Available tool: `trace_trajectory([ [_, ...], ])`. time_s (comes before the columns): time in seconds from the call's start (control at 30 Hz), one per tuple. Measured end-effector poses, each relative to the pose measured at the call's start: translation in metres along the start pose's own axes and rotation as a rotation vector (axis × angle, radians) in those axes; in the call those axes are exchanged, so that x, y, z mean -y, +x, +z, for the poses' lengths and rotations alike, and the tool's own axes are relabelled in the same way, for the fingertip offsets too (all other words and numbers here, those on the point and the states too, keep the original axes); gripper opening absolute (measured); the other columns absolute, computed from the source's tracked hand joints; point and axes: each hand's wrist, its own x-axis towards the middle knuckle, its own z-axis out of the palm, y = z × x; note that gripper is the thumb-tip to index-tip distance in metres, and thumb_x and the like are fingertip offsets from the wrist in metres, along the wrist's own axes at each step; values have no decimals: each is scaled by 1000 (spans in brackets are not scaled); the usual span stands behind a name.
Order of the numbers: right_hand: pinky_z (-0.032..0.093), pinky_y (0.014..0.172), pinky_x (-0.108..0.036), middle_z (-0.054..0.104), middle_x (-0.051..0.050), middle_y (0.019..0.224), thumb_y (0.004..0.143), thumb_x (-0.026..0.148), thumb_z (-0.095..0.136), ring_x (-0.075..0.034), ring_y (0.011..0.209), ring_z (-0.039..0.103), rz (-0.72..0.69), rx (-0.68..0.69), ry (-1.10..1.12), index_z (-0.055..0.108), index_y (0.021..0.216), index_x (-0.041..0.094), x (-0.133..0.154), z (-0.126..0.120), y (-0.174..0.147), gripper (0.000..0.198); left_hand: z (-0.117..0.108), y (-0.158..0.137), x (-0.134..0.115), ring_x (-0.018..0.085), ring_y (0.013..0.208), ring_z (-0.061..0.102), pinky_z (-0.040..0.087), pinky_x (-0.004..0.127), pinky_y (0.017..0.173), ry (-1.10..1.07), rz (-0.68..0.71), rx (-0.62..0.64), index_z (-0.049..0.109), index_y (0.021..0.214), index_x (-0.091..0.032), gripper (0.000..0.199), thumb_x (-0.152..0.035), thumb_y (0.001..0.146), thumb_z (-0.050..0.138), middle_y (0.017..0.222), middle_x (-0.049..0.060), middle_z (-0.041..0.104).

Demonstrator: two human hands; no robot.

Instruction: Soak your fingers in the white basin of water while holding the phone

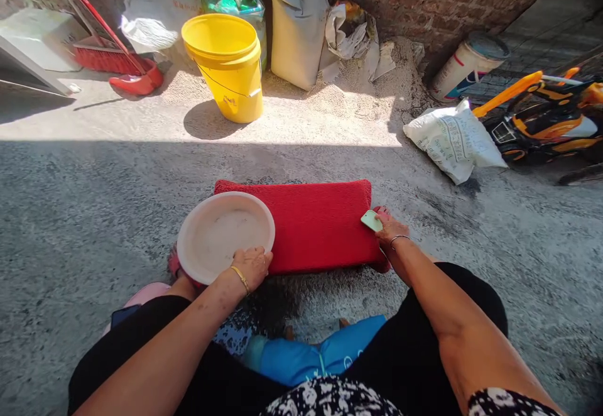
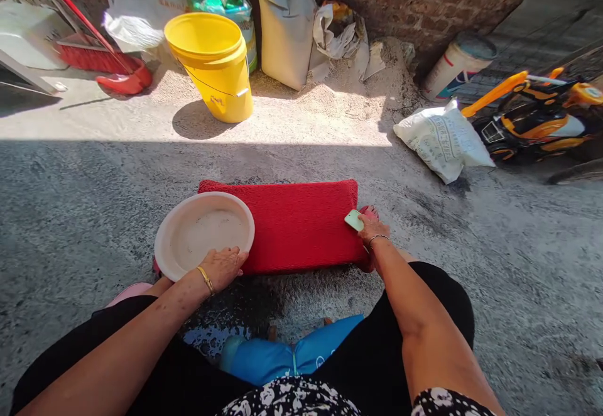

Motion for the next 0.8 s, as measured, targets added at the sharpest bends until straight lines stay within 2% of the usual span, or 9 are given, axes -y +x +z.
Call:
trace_trajectory([
  [0.1,37,83,-43,53,-20,125,86,45,59,-33,106,55,121,46,-20,53,138,24,-12,-7,-6,56,-7,-5,8,33,113,58,49,52,88,-23,-38,-7,59,121,-17,33,-25,90,49,122,17,62],
  [0.17,37,85,-41,54,-18,125,84,43,60,-31,106,55,6,14,-42,53,137,24,4,-12,-17,56,-11,-10,14,32,113,59,49,52,87,-39,-63,-14,59,121,-18,33,-25,91,47,122,17,61],
  [0.27,38,84,-35,57,-13,119,83,41,62,-26,102,56,-331,-18,-45,51,137,26,67,-15,-49,57,-15,-15,22,31,113,59,49,50,88,-59,-78,-32,59,121,-17,33,-27,92,45,122,17,61],
  [0.4,37,85,-34,58,-11,116,81,40,63,-25,102,54,-754,-6,-80,56,129,27,180,-5,-108,50,-16,-17,28,31,115,58,48,49,90,-83,-89,-35,58,122,-18,35,-28,91,47,124,17,61],
  [0.5,37,85,-36,58,-12,116,80,40,65,-26,102,53,-945,-2,-67,57,126,26,249,9,-146,49,-13,-17,31,31,115,58,48,48,91,-73,-81,-54,58,123,-16,36,-27,91,45,123,17,62],
  [0.57,38,85,-37,58,-12,115,81,40,64,-26,103,53,-1002,-21,-46,56,128,25,274,17,-159,51,-12,-16,31,31,114,59,48,47,90,-52,-73,-63,59,122,-16,36,-27,90,46,122,17,63],
  [0.67,39,87,-40,58,-11,116,84,40,61,-26,104,54,-974,-54,-48,54,130,27,271,21,-155,48,-18,-17,30,31,112,61,48,46,89,-5,-41,-68,60,121,-17,36,-27,89,47,122,17,64],
  [0.73,39,88,-41,58,-10,117,86,39,59,-25,103,55,-903,-41,-82,53,131,30,240,15,-143,46,-20,-19,31,31,111,61,49,46,89,43,-2,-77,59,124,-18,39,-28,90,44,124,16,63],
  [0.8,40,89,-41,58,-10,118,86,38,59,-24,102,56,-810,-9,-123,53,131,31,192,4,-131,45,-14,-16,40,32,113,61,50,46,88,91,31,-80,55,130,-18,44,-30,91,38,128,18,62],
])
